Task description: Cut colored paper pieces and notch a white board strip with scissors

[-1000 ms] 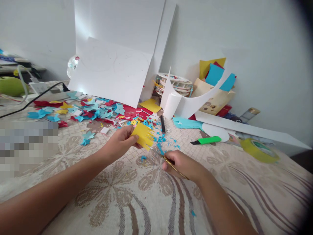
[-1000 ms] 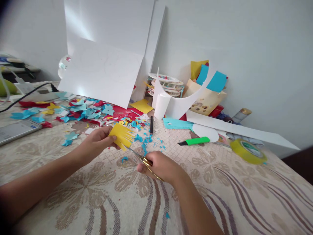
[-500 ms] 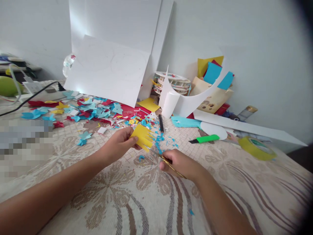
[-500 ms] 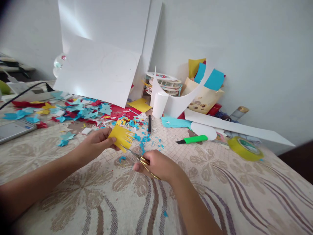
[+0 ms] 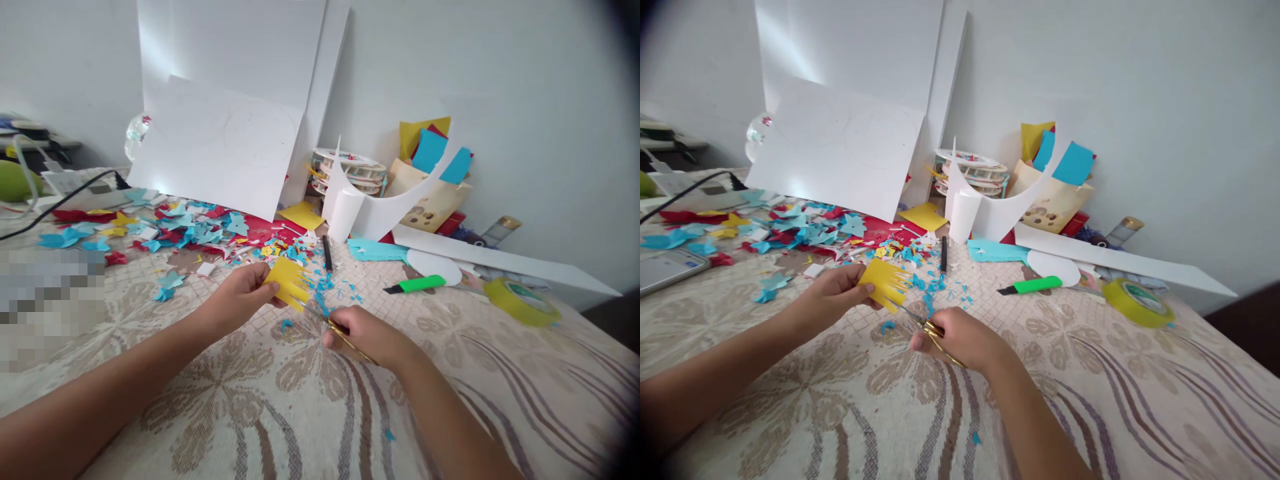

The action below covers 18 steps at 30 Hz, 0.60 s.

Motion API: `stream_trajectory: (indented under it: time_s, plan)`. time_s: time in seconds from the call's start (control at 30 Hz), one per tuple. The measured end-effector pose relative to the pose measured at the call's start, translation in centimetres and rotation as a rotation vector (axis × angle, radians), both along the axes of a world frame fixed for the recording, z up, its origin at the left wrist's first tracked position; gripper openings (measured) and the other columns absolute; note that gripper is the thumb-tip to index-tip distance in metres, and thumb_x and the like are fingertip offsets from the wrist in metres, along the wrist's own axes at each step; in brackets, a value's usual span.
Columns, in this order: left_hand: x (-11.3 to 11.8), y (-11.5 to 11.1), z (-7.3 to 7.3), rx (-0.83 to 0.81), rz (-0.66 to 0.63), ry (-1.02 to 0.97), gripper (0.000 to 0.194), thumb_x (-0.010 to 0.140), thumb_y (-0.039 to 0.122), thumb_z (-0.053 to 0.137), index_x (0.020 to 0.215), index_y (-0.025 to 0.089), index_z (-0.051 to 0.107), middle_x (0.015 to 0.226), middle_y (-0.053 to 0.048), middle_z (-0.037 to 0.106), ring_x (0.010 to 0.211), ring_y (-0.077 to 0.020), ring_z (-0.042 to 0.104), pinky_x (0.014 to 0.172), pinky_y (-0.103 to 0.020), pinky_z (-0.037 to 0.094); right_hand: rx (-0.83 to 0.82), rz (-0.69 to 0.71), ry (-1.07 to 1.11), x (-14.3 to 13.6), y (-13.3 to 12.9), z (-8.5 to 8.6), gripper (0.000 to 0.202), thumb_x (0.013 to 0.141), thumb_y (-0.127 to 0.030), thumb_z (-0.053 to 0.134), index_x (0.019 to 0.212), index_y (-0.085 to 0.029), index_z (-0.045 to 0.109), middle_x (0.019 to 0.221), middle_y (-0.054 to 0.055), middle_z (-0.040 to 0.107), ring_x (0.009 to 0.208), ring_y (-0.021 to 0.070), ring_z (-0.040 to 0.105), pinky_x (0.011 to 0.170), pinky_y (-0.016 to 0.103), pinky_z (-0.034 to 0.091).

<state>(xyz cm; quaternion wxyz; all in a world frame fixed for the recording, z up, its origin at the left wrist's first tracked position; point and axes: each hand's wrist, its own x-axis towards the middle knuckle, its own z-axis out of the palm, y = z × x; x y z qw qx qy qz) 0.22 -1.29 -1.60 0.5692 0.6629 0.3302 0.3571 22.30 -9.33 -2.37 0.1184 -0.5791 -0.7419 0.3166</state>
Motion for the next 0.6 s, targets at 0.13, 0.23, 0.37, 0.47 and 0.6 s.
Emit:
stream_trajectory:
  time_s: [0.13, 0.23, 0.37, 0.47, 0.6]
  plan:
    - [-0.05, 0.02, 0.0, 0.01, 0.018, 0.03, 0.011, 0.07, 0.022, 0.054, 0.065, 0.016, 0.046, 0.063, 0.0, 0.061, 0.061, -0.0153, 0.065, 0.06, -0.029, 0.051, 0.003, -0.004, -0.003, 0.03, -0.07, 0.18, 0.042, 0.076, -0.053, 0.053, 0.06, -0.017, 0.038, 0.051, -0.007, 0.034, 0.047, 0.0065, 0.031, 0.039, 0.018, 0.017]
    - [-0.02, 0.05, -0.02, 0.003, 0.027, 0.031, 0.011, 0.07, 0.022, 0.055, 0.064, 0.016, 0.047, 0.063, 0.0, 0.061, 0.06, -0.0148, 0.064, 0.06, -0.029, 0.051, 0.015, -0.002, -0.012, 0.0, -0.03, 0.19, 0.041, 0.076, -0.052, 0.053, 0.06, -0.017, 0.04, 0.052, -0.007, 0.036, 0.047, 0.0068, 0.032, 0.04, 0.018, 0.018]
    - [0.02, 0.11, -0.03, -0.002, 0.023, 0.003, 0.012, 0.07, 0.023, 0.055, 0.064, 0.015, 0.048, 0.063, 0.0, 0.061, 0.06, -0.0142, 0.063, 0.06, -0.028, 0.052, 0.011, -0.018, -0.017, 0.01, 0.11, -0.08, 0.042, 0.075, -0.053, 0.053, 0.06, -0.016, 0.041, 0.053, -0.006, 0.036, 0.049, 0.0071, 0.033, 0.04, 0.018, 0.02]
    - [-0.01, 0.12, 0.06, -0.009, 0.03, -0.013, 0.011, 0.07, 0.022, 0.055, 0.065, 0.015, 0.049, 0.063, 0.0, 0.062, 0.059, -0.0136, 0.063, 0.059, -0.027, 0.052, 0.002, -0.02, 0.005, 0.09, 0.16, -0.27, 0.041, 0.076, -0.053, 0.053, 0.061, -0.016, 0.04, 0.053, -0.006, 0.036, 0.048, 0.007, 0.033, 0.04, 0.018, 0.019]
    - [-0.06, 0.16, 0.15, -0.022, 0.049, -0.031, 0.012, 0.071, 0.023, 0.055, 0.064, 0.016, 0.049, 0.063, 0.0, 0.062, 0.057, -0.0124, 0.062, 0.057, -0.025, 0.051, -0.012, -0.017, 0.034, 0.17, 0.07, -0.2, 0.042, 0.076, -0.053, 0.052, 0.061, -0.016, 0.039, 0.053, -0.006, 0.035, 0.048, 0.007, 0.032, 0.04, 0.018, 0.019]
